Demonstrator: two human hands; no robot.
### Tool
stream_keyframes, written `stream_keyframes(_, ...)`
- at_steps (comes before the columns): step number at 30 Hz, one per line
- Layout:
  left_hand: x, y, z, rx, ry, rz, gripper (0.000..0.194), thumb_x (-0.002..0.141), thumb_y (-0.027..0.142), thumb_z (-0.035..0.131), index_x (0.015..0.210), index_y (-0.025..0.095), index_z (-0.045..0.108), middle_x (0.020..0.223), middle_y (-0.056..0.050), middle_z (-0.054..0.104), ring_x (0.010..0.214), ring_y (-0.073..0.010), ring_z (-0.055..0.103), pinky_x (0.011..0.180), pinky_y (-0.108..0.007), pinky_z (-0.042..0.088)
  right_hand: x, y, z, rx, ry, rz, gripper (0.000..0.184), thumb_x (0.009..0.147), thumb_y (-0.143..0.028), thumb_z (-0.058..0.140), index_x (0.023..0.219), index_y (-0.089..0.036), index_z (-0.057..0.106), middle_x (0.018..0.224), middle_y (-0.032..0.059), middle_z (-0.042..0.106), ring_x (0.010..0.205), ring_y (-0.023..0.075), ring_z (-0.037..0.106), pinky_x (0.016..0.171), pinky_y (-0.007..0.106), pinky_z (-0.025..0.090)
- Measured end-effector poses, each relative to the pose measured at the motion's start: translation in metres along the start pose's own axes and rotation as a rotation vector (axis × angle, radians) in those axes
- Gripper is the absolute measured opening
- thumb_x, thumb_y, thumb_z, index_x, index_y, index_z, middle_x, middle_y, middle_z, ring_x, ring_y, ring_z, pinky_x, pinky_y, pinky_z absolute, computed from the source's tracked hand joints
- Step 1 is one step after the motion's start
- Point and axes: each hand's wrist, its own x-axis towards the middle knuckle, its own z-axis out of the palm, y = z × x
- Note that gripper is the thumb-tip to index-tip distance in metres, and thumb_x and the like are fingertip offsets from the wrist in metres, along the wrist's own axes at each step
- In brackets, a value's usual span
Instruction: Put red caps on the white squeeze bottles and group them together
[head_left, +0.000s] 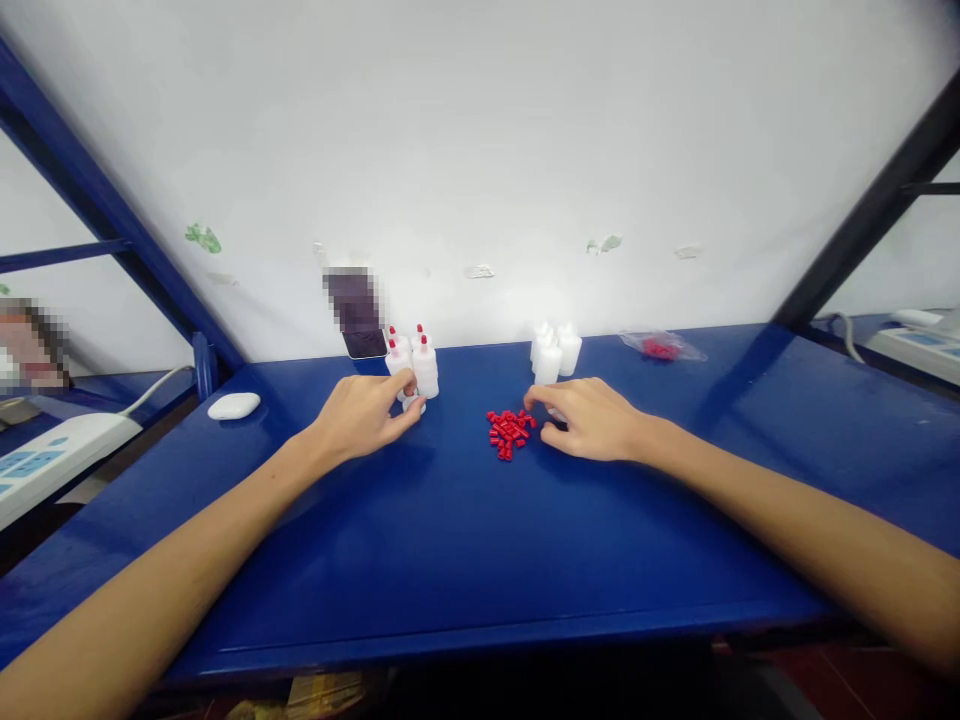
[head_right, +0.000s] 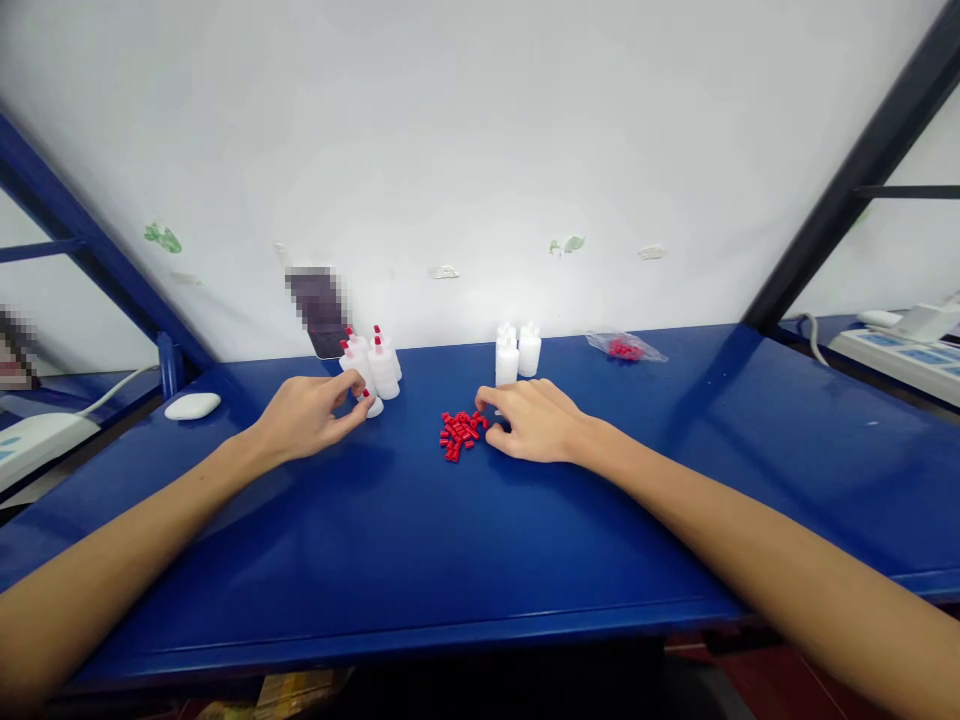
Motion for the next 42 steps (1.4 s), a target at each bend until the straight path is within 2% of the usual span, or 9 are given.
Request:
stream_keyframes(4,-0.006,0.03,-0.002,-0.201,0.094,0.102,0.025,0.093,0.033,0.045,0.078,0.018,0.057,0.056,0.003,0.052,0.055,-0.0123,0.045,0.066,-0.027,0.034,0.002,0.003,0.0,-0.014,-0.038,-0.005,0.02,0.085,-0.03,0.051,0.098,-0.022,0.063,0.075,0.0003,0.068,0.063,0.0152,0.057,0.058,0.025,0.029)
stream_keyframes(8,-0.01,0.062,0.0,-0.467,-0.039,0.137,0.028,0.096,0.03,0.041,0.075,0.017,0.054,0.054,0.007,0.047,0.051,-0.0085,0.037,0.074,-0.029,0.035,0.002,0.001,0.002,-0.034,-0.023,-0.022,0.019,0.087,-0.036,0.053,0.093,-0.021,0.063,0.077,0.0011,0.069,0.063,0.0149,0.057,0.058,0.026,0.029)
stream_keyframes(15,-0.012,0.081,0.015,-0.695,-0.12,0.042,0.027,0.094,0.03,0.046,0.071,0.017,0.053,0.051,0.007,0.046,0.049,-0.0074,0.04,0.058,-0.023,0.034,0.003,0.005,0.006,0.002,0.011,-0.04,0.016,0.086,-0.029,0.053,0.089,-0.021,0.066,0.073,0.0,0.069,0.06,0.0132,0.057,0.057,0.025,0.031)
stream_keyframes(19,-0.009,0.088,0.019,-0.809,-0.16,0.016,0.021,0.095,0.03,0.046,0.083,0.017,0.055,0.052,0.008,0.047,0.044,-0.0065,0.039,0.05,-0.02,0.031,0.001,-0.003,0.011,0.161,0.212,-0.089,0.016,0.085,-0.03,0.057,0.089,-0.019,0.068,0.069,-0.0008,0.067,0.055,0.0104,0.055,0.058,0.023,0.037)
stream_keyframes(26,-0.007,0.099,0.007,-0.996,-0.184,0.011,0.034,0.101,0.041,0.037,0.09,0.016,0.058,0.064,0.004,0.052,0.055,-0.0088,0.045,0.055,-0.022,0.035,-0.005,-0.032,0.015,0.167,0.593,-0.446,0.01,0.087,-0.02,0.057,0.083,-0.018,0.066,0.062,-0.0011,0.066,0.051,0.0091,0.054,0.054,0.022,0.04)
stream_keyframes(30,-0.004,0.099,0.008,-1.131,-0.197,-0.013,0.045,0.101,0.042,0.036,0.073,0.014,0.058,0.069,0.0,0.057,0.062,-0.0097,0.047,0.061,-0.024,0.039,-0.007,-0.036,0.015,0.033,0.654,-0.445,0.012,0.09,-0.02,0.056,0.085,-0.019,0.067,0.064,-0.0004,0.066,0.053,0.0105,0.054,0.055,0.025,0.04)
stream_keyframes(35,0.0,0.097,0.021,-1.438,-0.146,-0.167,0.034,0.09,0.045,0.059,0.09,0.013,0.07,0.078,-0.005,0.067,0.07,-0.0125,0.058,0.065,-0.025,0.048,-0.008,-0.033,0.015,0.022,0.716,-0.386,0.011,0.091,-0.024,0.058,0.091,-0.02,0.069,0.076,0.0026,0.068,0.059,0.0106,0.057,0.058,0.024,0.045)
stream_keyframes(39,0.001,0.096,0.024,-1.524,0.014,-0.284,0.028,0.078,0.038,0.075,0.091,0.013,0.072,0.09,-0.008,0.073,0.083,-0.0178,0.068,0.079,-0.032,0.056,-0.005,-0.031,0.016,0.104,0.633,-0.274,0.019,0.092,-0.032,0.058,0.08,-0.018,0.064,0.073,0.0022,0.067,0.057,0.0105,0.058,0.058,0.024,0.044)
stream_keyframes(42,-0.003,0.1,0.018,-1.45,0.046,-0.244,0.02,0.078,0.03,0.076,0.089,0.014,0.072,0.085,-0.006,0.074,0.076,-0.0162,0.069,0.075,-0.03,0.057,-0.005,-0.031,0.019,0.155,0.464,-0.18,0.017,0.089,-0.036,0.059,0.087,-0.019,0.058,0.066,-0.0012,0.065,0.054,0.0112,0.058,0.055,0.023,0.04)
